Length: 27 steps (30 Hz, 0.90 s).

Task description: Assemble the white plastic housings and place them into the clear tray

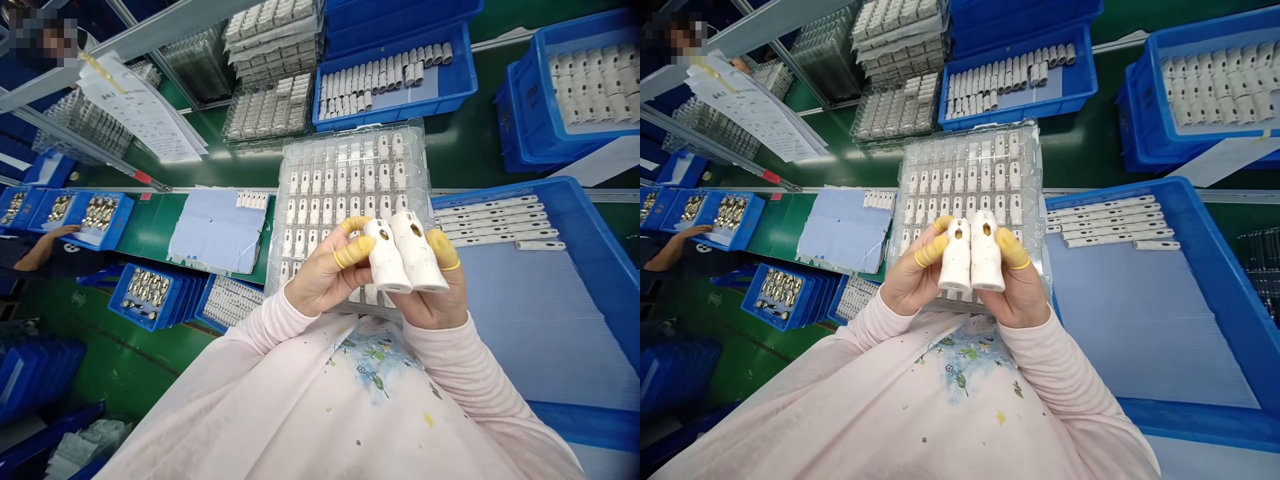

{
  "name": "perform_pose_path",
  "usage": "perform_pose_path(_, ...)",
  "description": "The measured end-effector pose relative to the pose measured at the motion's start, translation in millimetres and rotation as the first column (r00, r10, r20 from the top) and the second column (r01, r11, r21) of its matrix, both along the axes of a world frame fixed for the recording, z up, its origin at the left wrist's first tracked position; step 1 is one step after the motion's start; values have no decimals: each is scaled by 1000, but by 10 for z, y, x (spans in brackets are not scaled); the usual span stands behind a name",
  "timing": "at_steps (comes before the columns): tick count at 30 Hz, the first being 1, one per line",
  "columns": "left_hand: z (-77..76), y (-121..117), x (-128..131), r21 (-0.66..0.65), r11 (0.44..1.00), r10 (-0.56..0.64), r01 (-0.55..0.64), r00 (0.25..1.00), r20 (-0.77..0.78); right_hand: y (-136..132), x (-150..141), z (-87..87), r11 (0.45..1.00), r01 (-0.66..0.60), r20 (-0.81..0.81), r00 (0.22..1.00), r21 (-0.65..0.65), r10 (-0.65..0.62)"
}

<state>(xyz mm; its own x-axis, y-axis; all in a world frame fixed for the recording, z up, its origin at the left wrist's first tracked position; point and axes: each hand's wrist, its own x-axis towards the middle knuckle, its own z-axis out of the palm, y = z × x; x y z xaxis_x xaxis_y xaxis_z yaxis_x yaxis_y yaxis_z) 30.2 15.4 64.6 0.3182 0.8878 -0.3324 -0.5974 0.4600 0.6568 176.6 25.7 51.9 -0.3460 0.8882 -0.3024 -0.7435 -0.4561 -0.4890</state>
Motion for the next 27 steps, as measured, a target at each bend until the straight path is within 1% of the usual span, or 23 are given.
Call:
perform_pose_path(3,39,49,49,-192,980,56,-42,996,68,33,8,-91,999,40,-118,992,-20,-42)
perform_pose_path(6,140,102,106,-398,913,148,-88,981,122,73,36,-170,999,0,-258,966,-41,-11)
perform_pose_path(9,225,143,150,-517,849,220,-106,961,166,100,68,-217,997,-40,-338,941,-72,13)
perform_pose_path(13,241,173,173,-577,810,269,-106,941,204,111,85,-268,990,-69,-391,920,-123,16)
perform_pose_path(16,225,184,176,-616,778,307,-126,931,198,113,86,-313,982,-74,-415,910,-173,-5)
perform_pose_path(20,225,188,177,-647,748,337,-150,925,174,117,87,-347,980,-73,-449,894,-187,-19)
perform_pose_path(22,226,187,179,-645,749,338,-151,925,175,120,89,-350,979,-84,-467,884,-185,-12)
perform_pose_path(27,186,201,170,-599,791,312,-123,924,221,135,86,-353,978,-97,-491,871,-185,-6)
